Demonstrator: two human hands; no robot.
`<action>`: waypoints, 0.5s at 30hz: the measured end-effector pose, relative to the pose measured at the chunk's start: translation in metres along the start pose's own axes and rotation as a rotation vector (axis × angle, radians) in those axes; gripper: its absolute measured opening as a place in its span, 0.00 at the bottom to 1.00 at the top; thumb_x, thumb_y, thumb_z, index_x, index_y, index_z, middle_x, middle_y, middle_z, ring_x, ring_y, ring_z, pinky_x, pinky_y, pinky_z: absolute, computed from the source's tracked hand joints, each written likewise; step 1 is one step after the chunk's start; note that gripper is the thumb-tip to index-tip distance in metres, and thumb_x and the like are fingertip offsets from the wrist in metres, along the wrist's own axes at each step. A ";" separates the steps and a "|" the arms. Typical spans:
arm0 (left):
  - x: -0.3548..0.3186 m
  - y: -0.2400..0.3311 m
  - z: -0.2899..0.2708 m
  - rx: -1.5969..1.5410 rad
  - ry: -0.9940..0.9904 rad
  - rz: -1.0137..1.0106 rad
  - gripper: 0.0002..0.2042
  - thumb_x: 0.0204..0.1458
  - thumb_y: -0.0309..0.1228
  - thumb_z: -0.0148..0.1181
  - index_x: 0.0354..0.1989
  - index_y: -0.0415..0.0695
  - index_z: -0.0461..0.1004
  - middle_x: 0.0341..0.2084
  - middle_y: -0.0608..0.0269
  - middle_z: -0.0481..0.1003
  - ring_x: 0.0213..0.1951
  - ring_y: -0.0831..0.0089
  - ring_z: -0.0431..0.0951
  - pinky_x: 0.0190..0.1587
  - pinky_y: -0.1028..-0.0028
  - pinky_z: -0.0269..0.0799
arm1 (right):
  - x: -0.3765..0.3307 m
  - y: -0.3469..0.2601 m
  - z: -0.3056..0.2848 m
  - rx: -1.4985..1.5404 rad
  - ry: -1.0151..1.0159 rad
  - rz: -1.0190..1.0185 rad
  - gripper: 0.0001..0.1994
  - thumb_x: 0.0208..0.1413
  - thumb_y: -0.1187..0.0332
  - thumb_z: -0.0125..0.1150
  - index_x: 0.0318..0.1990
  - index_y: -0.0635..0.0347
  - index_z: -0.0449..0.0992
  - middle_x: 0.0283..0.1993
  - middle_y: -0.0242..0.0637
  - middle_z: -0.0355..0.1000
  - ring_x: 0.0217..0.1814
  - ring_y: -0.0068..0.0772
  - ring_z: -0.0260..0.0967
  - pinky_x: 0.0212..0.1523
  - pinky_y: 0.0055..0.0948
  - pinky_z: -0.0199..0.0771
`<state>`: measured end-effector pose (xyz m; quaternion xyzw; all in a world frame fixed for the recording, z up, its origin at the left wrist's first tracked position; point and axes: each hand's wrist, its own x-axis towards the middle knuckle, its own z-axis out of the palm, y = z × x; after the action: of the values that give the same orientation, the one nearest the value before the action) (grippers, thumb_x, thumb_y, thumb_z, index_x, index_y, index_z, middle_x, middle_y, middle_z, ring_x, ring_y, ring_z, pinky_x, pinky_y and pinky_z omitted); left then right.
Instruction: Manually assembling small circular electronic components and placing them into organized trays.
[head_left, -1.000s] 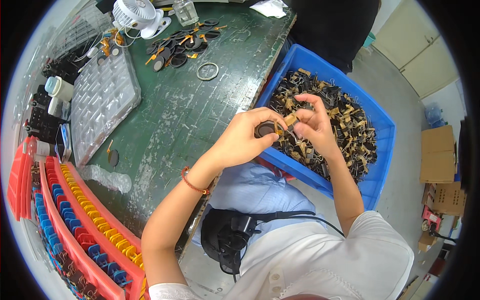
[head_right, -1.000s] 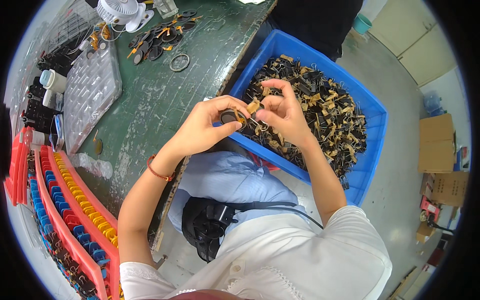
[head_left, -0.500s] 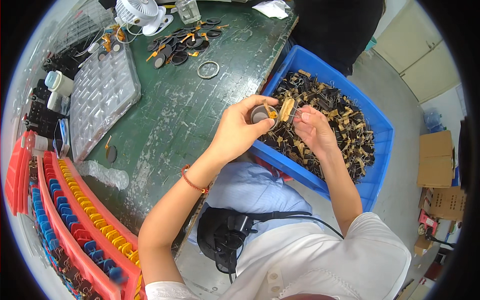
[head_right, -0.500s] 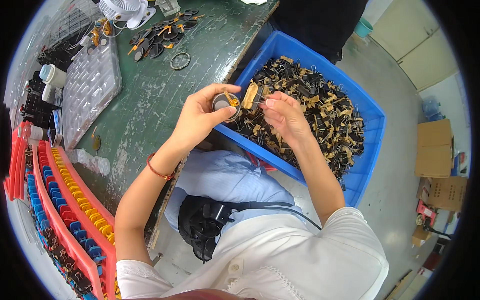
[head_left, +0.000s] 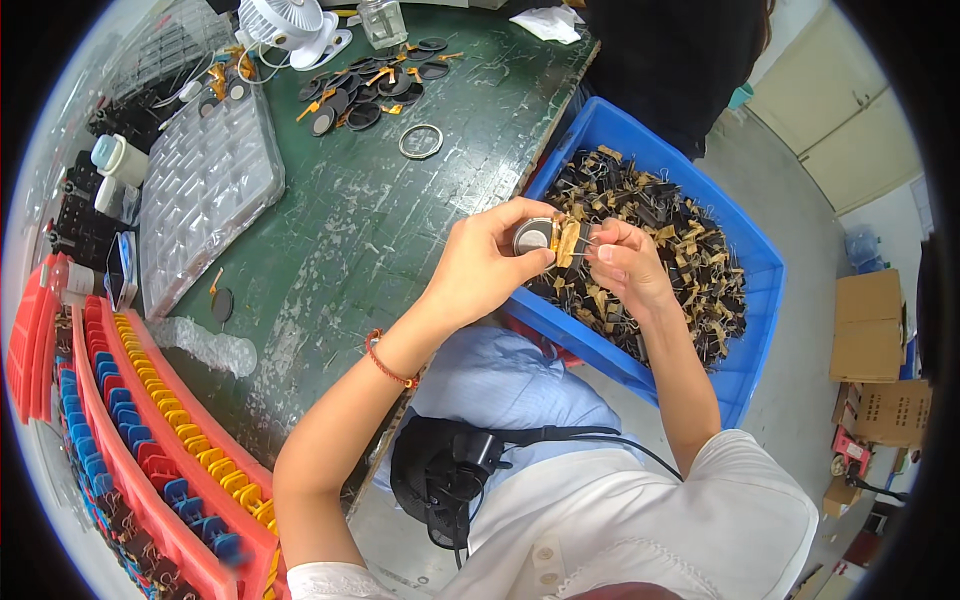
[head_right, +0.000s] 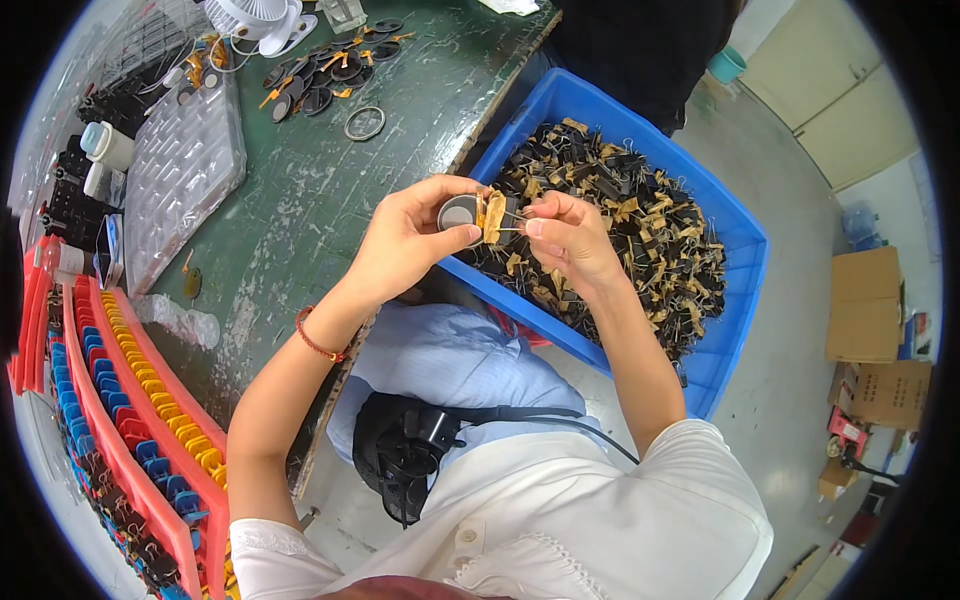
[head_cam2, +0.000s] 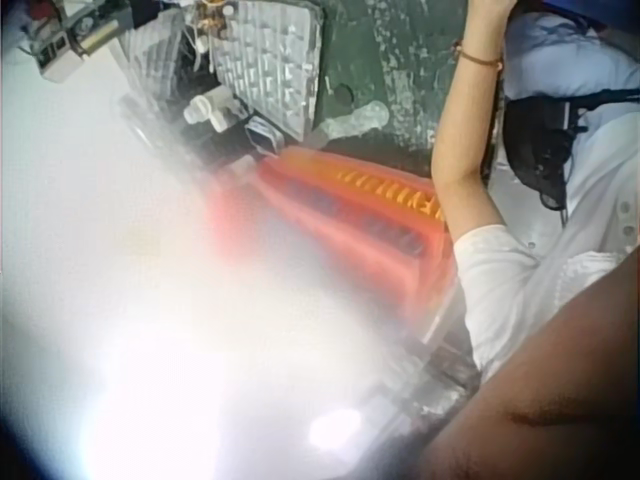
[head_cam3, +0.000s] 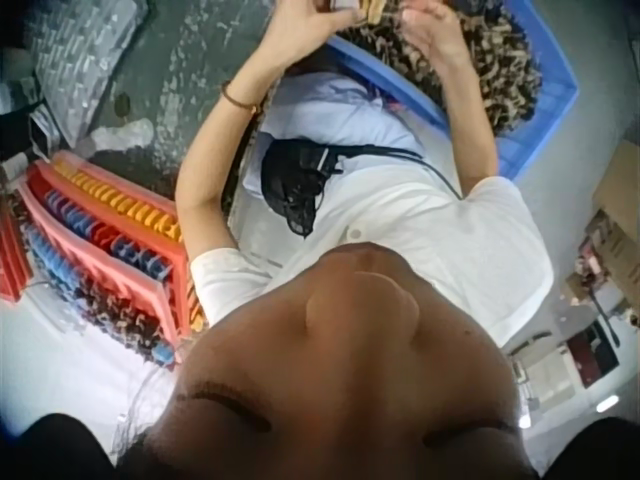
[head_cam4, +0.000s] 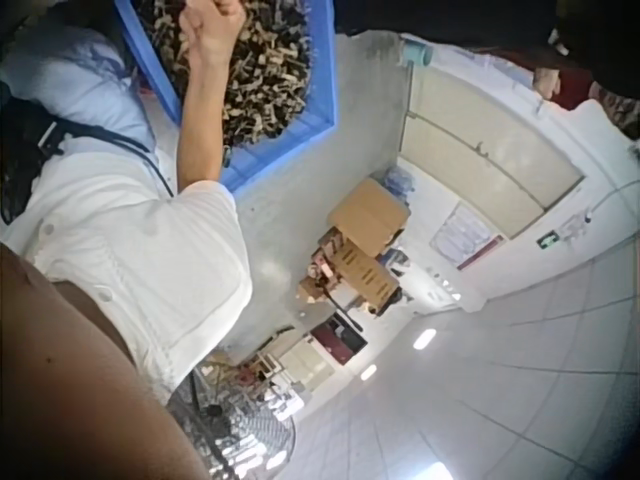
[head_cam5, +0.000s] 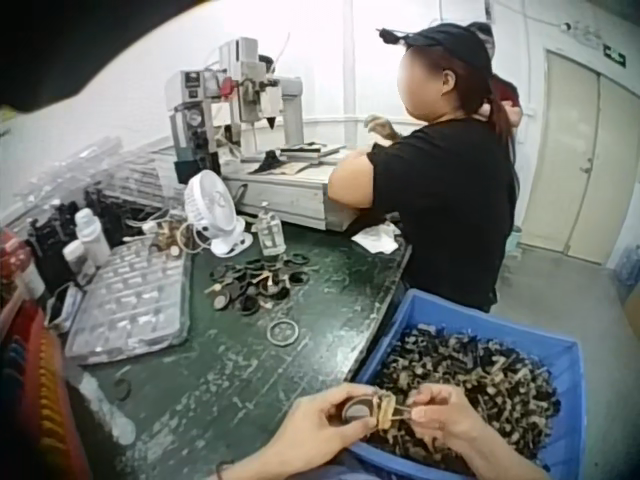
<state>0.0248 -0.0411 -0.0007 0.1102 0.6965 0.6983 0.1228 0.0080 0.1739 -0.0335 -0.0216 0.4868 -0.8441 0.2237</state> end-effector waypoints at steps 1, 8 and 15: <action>-0.001 0.000 0.000 0.007 0.000 0.000 0.17 0.46 0.15 0.56 0.47 0.37 0.68 0.40 0.64 0.74 0.38 0.81 0.74 0.41 0.81 0.70 | -0.001 -0.001 0.003 -0.044 0.021 -0.009 0.08 0.44 0.75 0.62 0.30 0.60 0.69 0.25 0.33 0.69 0.14 0.13 0.53 0.12 0.15 0.50; -0.001 0.008 0.000 -0.165 0.052 0.016 0.19 0.45 0.16 0.57 0.49 0.38 0.69 0.38 0.66 0.74 0.36 0.83 0.73 0.38 0.82 0.69 | 0.003 -0.010 0.013 -0.016 0.003 -0.054 0.11 0.55 0.66 0.55 0.40 0.64 0.71 0.33 0.36 0.71 0.21 0.22 0.63 0.18 0.16 0.60; 0.000 0.008 -0.012 -0.498 0.126 0.040 0.12 0.47 0.21 0.57 0.42 0.37 0.69 0.32 0.63 0.74 0.35 0.77 0.74 0.40 0.78 0.68 | 0.013 0.019 -0.003 -1.422 0.141 -0.444 0.10 0.50 0.65 0.58 0.35 0.62 0.73 0.35 0.38 0.70 0.38 0.36 0.69 0.38 0.33 0.69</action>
<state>0.0205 -0.0527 0.0077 0.0468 0.5069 0.8561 0.0888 0.0018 0.1633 -0.0532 -0.2044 0.9125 -0.3505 -0.0517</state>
